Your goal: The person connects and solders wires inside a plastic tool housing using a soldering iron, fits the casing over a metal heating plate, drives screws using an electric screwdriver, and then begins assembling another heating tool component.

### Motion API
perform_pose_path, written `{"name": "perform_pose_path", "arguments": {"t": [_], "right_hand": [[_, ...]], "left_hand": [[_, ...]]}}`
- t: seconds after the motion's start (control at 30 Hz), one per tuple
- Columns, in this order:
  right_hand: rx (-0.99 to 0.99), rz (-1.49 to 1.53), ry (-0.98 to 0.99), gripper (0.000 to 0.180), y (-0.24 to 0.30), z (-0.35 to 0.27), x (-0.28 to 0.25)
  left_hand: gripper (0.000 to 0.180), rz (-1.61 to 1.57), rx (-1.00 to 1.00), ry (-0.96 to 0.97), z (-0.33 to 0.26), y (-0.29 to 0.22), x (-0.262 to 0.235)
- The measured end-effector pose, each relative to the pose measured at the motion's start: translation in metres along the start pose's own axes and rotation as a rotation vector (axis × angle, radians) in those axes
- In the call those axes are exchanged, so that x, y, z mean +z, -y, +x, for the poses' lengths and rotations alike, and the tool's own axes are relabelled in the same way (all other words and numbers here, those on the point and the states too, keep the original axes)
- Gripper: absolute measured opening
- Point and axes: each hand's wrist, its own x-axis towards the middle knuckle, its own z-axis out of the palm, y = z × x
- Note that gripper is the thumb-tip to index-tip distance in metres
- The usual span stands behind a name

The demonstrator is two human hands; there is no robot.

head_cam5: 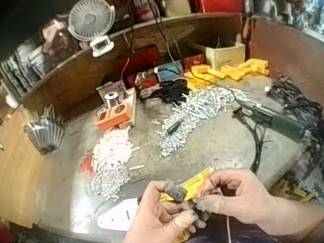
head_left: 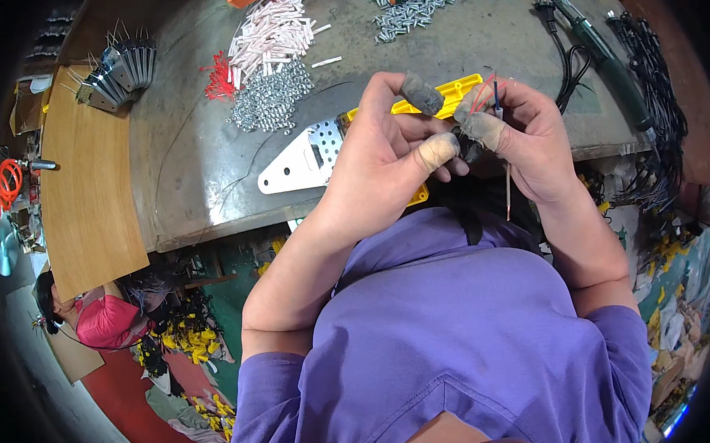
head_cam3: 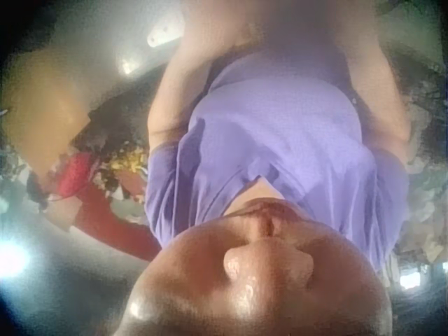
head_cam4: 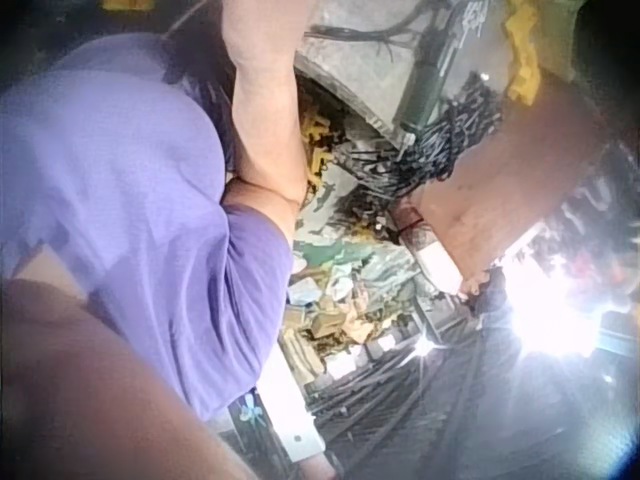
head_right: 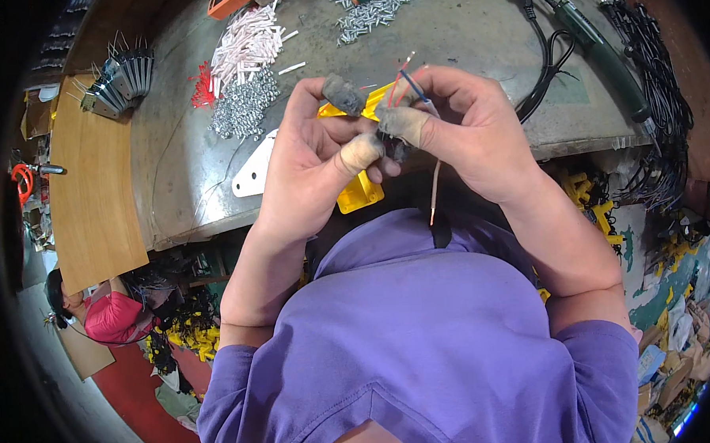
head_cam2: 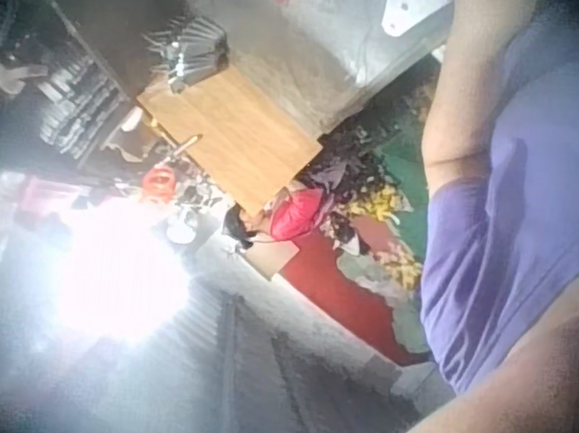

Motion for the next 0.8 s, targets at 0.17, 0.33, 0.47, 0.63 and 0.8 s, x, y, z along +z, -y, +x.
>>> {"name": "perform_pose_path", "arguments": {"t": [0.17,0.33,0.47,0.63,0.8], "right_hand": [[-0.051,0.253,-0.115,0.018,0.007,-0.001,-0.003],[-0.083,0.272,-0.128,0.022,-0.004,-0.005,-0.007],[-0.054,0.381,-0.18,0.023,-0.015,-0.004,-0.02],[-0.037,0.304,-0.11,0.022,0.005,-0.007,-0.006],[-0.07,0.103,-0.089,0.015,0.008,-0.006,-0.002]], "left_hand": [[0.042,-0.072,0.028,-0.027,-0.003,0.007,0.0],[0.041,-0.105,0.122,-0.036,-0.005,0.01,-0.002],[0.039,0.113,0.192,-0.158,-0.01,0.014,0.0],[0.043,0.514,0.328,-0.202,-0.019,0.021,-0.003],[0.057,0.63,0.325,-0.218,-0.02,0.022,-0.003]]}}
